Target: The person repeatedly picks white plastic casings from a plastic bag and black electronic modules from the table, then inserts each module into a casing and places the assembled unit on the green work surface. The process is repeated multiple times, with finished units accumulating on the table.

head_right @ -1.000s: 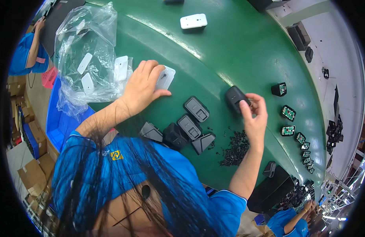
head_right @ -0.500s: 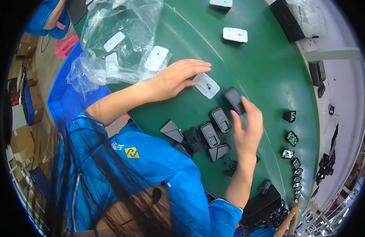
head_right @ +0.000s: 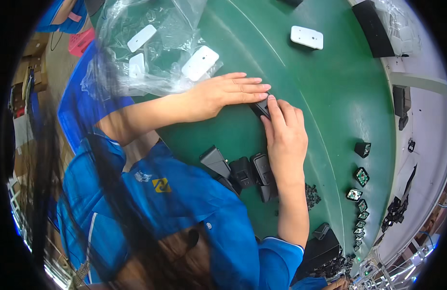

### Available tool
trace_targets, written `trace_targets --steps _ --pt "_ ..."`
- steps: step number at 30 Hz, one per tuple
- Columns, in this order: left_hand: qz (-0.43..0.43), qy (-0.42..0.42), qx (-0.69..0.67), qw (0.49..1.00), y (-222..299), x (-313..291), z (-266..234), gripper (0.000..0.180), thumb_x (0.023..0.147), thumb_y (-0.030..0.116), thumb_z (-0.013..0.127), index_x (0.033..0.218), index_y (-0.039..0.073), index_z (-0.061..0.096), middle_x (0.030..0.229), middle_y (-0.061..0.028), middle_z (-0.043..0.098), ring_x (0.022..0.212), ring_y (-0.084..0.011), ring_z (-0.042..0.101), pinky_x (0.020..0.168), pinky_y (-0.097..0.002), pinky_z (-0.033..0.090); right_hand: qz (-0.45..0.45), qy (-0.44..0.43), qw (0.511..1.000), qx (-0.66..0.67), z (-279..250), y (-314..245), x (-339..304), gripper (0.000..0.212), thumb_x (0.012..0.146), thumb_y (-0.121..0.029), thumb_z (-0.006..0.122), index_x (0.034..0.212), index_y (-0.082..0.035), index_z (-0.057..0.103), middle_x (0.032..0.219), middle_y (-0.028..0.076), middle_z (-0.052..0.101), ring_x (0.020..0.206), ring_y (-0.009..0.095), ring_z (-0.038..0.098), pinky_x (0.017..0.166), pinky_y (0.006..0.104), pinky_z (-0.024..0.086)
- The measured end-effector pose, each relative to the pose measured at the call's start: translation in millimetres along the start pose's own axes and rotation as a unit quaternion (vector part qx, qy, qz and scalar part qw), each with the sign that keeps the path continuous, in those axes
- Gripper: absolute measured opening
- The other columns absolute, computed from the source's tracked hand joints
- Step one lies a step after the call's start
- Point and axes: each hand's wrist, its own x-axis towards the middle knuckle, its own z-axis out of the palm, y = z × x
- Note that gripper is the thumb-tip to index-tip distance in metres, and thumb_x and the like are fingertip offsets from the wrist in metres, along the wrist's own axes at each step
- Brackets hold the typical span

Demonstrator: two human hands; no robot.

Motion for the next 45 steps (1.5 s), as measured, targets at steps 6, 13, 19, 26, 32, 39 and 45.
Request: trace_targets --steps 6,13,19,26,32,39,45 --pt "0.019 0.000 0.126 0.992 8 -1 -5 0.050 0.085 0.008 0.051 0.135 0.012 0.045 0.141 -0.0039 0.044 0.129 -0.0229 0.043 0.105 -0.0413 0.037 0.023 0.013 1.000 -0.016 7 -7 -5 0.044 0.073 -0.006 0.070 0.116 -0.009 0.059 0.106 0.008 0.059 0.091 0.026 0.057 0.074 0.0351 0.050" --pt "0.063 0.036 0.166 0.983 9 10 0 0.059 0.073 0.016 0.069 0.128 0.007 0.050 0.132 -0.0080 0.052 0.117 -0.0257 0.053 0.095 -0.0384 0.046 0.085 -0.012 0.990 0.111 -7 3 2 0.038 0.070 -0.007 0.072 0.107 -0.008 0.063 0.096 0.007 0.061 0.090 0.026 0.057 0.078 0.0352 0.047" --pt "0.083 0.070 0.177 0.978 8 30 6 0.047 0.073 0.013 0.068 0.117 0.000 0.054 0.115 -0.0137 0.057 0.104 -0.0286 0.056 0.087 -0.0366 0.049 0.160 -0.041 0.948 0.274 -13 27 14 0.034 0.077 -0.012 0.070 0.110 -0.006 0.064 0.096 0.008 0.065 0.086 0.019 0.062 0.078 0.0302 0.051" --pt "-0.023 0.028 0.048 0.998 9 85 13 0.030 0.085 0.021 0.061 0.105 -0.001 0.060 0.094 -0.0170 0.064 0.089 -0.0341 0.060 0.080 -0.0412 0.048 0.259 0.106 0.882 0.379 -23 60 -8 0.033 0.087 -0.021 0.066 0.114 -0.003 0.062 0.096 0.006 0.065 0.088 0.012 0.059 0.080 0.0263 0.047" --pt "-0.200 -0.094 -0.147 0.964 -2 174 47 0.034 0.091 0.026 0.056 0.107 -0.004 0.061 0.085 -0.0153 0.067 0.068 -0.0228 0.066 0.065 -0.0343 0.053 0.370 0.263 0.864 0.218 -90 99 -123 0.023 0.087 -0.015 0.064 0.106 -0.001 0.065 0.093 0.004 0.066 0.086 0.010 0.058 0.078 0.0242 0.046" --pt "-0.335 -0.227 -0.130 0.905 -5 198 28 0.036 0.094 0.032 0.052 0.106 -0.002 0.052 0.075 -0.0109 0.068 0.055 -0.0130 0.061 0.051 -0.0245 0.048 0.444 0.124 0.886 0.037 -85 63 -214 0.021 0.079 -0.012 0.070 0.098 -0.004 0.065 0.090 0.006 0.063 0.075 0.015 0.058 0.070 0.0275 0.047" --pt "-0.232 -0.198 0.054 0.951 -7 196 8 0.033 0.092 0.030 0.052 0.098 -0.002 0.059 0.073 -0.0098 0.067 0.058 -0.0173 0.063 0.055 -0.0322 0.051 0.277 0.119 0.953 -0.024 -43 69 -204 0.013 0.080 -0.006 0.066 0.091 -0.002 0.061 0.087 0.009 0.056 0.074 0.022 0.056 0.069 0.0305 0.047"
